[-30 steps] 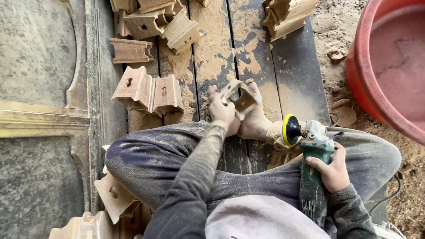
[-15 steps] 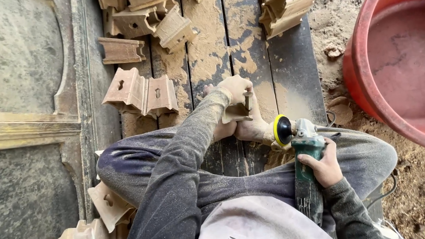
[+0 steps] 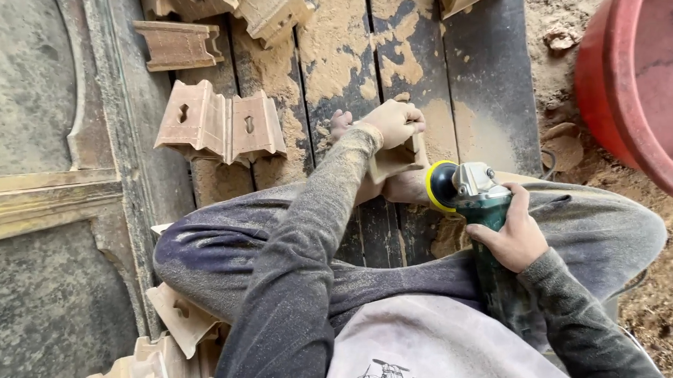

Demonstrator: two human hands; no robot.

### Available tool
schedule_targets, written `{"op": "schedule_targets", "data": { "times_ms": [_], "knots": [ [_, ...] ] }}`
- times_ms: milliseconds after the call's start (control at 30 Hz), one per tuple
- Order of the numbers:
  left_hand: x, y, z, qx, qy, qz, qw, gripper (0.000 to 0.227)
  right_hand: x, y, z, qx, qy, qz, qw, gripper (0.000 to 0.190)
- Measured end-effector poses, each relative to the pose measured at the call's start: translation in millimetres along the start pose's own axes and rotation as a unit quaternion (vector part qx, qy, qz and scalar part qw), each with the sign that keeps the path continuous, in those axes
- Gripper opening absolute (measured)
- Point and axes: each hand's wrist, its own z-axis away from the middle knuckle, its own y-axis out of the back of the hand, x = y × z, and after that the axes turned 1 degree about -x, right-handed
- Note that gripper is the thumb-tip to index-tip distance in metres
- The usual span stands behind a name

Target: Sanding small decorative wooden blocks using a handheld angle grinder with a sanding disc attachment.

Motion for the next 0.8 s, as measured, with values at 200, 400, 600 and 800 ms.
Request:
{"op": "schedule_targets", "data": {
  "times_ms": [200, 400, 600, 800],
  "knots": [
    [-19, -31, -14, 0.015, 0.11, -0.048, 0.993, 0.022, -26, 7, 6, -0.007, 0.031, 0.05, 0.998, 0.099],
    [-4, -14, -17, -0.003, 0.11, -0.012, 0.994, 0.027, -18, 1, -5, 0.003, 0.1, 0.05, 0.994, 0.096],
    [18, 1, -10, -0.013, 0.133, -0.062, 0.989, 0.026, -7, -5, -23, 0.003, 0.13, 0.012, 0.991, 0.095],
    [24, 3, -11, -0.025, 0.159, -0.055, 0.985, 0.024, -19, -16, -30, -0.016, 0.112, 0.071, 0.991, 0.091]
  ]
}}
